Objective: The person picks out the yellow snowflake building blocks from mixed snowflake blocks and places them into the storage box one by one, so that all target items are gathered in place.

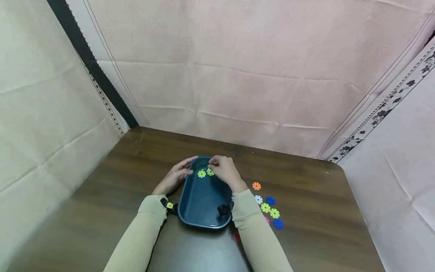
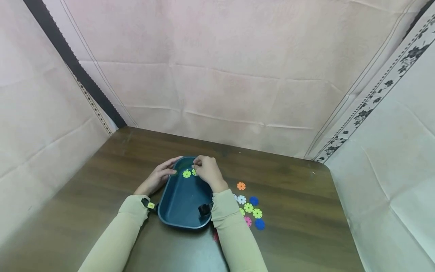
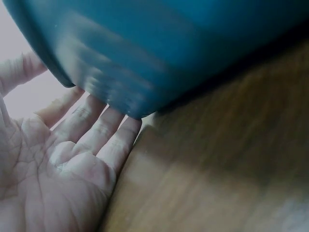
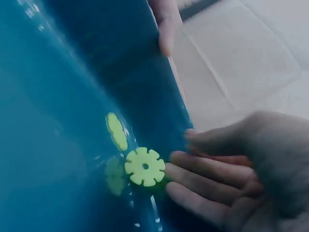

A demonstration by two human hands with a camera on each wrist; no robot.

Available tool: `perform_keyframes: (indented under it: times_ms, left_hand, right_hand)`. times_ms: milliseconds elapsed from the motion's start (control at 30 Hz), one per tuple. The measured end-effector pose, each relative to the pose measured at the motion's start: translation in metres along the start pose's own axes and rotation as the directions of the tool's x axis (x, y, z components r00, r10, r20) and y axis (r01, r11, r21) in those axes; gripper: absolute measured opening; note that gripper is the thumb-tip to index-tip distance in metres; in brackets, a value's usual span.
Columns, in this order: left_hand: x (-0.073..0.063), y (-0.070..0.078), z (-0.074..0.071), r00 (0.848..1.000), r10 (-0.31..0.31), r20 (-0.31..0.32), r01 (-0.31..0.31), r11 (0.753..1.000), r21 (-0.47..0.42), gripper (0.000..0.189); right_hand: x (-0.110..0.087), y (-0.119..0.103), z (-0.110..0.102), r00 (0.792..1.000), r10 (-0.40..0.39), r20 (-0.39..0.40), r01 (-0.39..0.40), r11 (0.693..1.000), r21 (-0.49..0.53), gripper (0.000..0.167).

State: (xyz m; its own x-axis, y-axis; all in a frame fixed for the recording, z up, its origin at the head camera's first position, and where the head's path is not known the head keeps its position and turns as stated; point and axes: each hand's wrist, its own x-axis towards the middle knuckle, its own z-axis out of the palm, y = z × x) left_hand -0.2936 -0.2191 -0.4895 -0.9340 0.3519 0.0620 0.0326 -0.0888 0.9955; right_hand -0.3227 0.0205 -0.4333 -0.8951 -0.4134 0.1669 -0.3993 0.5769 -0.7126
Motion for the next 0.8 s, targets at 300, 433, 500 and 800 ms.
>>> perform_keyframes:
  times_ms: [300,433,500,800]
  left_hand:
    - [0.001,-0.002,0.000,1.000,0.002,0.001,-0.002,1.000,-0.015,0.055]
    - [0.002,-0.003,0.000,1.000,0.002,0.006,-0.002,1.000,-0.012,0.055]
    - [0.002,-0.003,0.000,1.000,0.001,0.005,-0.001,1.000,-0.011,0.056]
    - [0.000,-0.003,0.002,1.000,0.003,-0.013,-0.003,1.000,0.016,0.055]
  right_hand:
    - [-0.021,-0.022,-0.068,0.995,-0.055,-0.084,0.061,0.996,0.071,0.020]
    - [-0.046,-0.001,-0.103,0.988,-0.059,-0.140,0.073,0.993,0.095,0.021]
    - [-0.058,0.015,-0.117,0.984,-0.055,-0.169,0.076,0.990,0.117,0.022]
    - [-0.118,0.116,-0.131,0.987,0.062,-0.151,-0.017,0.960,0.280,0.028]
